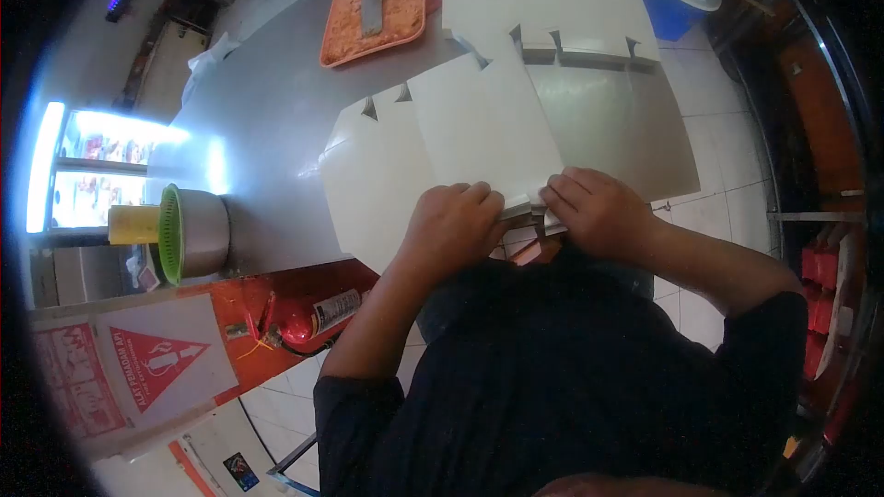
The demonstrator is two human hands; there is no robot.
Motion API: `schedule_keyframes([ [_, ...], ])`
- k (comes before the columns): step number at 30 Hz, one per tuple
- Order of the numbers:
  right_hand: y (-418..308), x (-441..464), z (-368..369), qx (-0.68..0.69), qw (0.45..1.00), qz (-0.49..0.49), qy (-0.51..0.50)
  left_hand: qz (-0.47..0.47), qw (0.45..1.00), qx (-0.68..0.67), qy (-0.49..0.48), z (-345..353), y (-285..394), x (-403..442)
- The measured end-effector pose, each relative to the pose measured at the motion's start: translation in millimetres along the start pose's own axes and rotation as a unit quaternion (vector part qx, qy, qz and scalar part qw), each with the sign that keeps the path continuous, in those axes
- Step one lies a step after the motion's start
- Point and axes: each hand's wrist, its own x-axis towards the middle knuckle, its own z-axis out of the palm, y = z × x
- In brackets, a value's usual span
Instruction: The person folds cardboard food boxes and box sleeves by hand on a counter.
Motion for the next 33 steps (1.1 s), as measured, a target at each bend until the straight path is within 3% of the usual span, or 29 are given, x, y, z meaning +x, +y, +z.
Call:
schedule_keyframes([
  [5, 3.2, 21.4, -25.8, 0.049, 0.991, 0.016, -0.120, 0.018, 1.000, -0.008, -0.004, 2.6, -2.5, 0.2],
  [7, 8.5, 32.2, -36.8, 0.073, 0.985, 0.015, -0.157, -0.004, 0.998, -0.028, -0.048, -4.7, -0.5, 3.2],
  [13, 34.2, 74.7, -44.4, 0.146, 0.927, 0.116, -0.326, 0.027, 0.999, -0.006, -0.041, 2.5, -6.6, 1.2],
  [16, 54.7, 88.8, -41.9, 0.183, 0.921, 0.096, -0.331, 0.022, 0.998, -0.013, -0.061, -0.1, -9.0, 4.9],
  [19, 71.9, 103.4, -37.2, 0.301, 0.851, 0.159, -0.400, -0.004, 0.994, -0.061, -0.092, -2.2, -18.3, 14.5],
  [23, 87.1, 110.6, -17.3, 0.342, 0.808, 0.220, -0.426, -0.048, 0.979, -0.088, -0.177, -5.0, -37.2, 38.6],
  [26, 75.3, 132.4, -26.5, 0.245, 0.793, 0.226, -0.509, -0.041, 0.992, -0.099, -0.073, -1.1, -37.6, 32.1],
  [29, 75.0, 138.0, -13.0, 0.123, 0.834, 0.154, -0.516, -0.021, 0.996, -0.066, 0.049, 12.1, -37.9, 28.4],
  [30, 71.8, 135.7, -17.0, 0.104, 0.857, 0.155, -0.480, -0.014, 0.994, -0.047, 0.095, 17.9, -38.4, 27.4],
  [33, 68.0, 132.0, -30.9, 0.046, 0.919, 0.153, -0.361, -0.057, 0.992, -0.011, 0.110, 30.4, -41.4, 29.7],
])
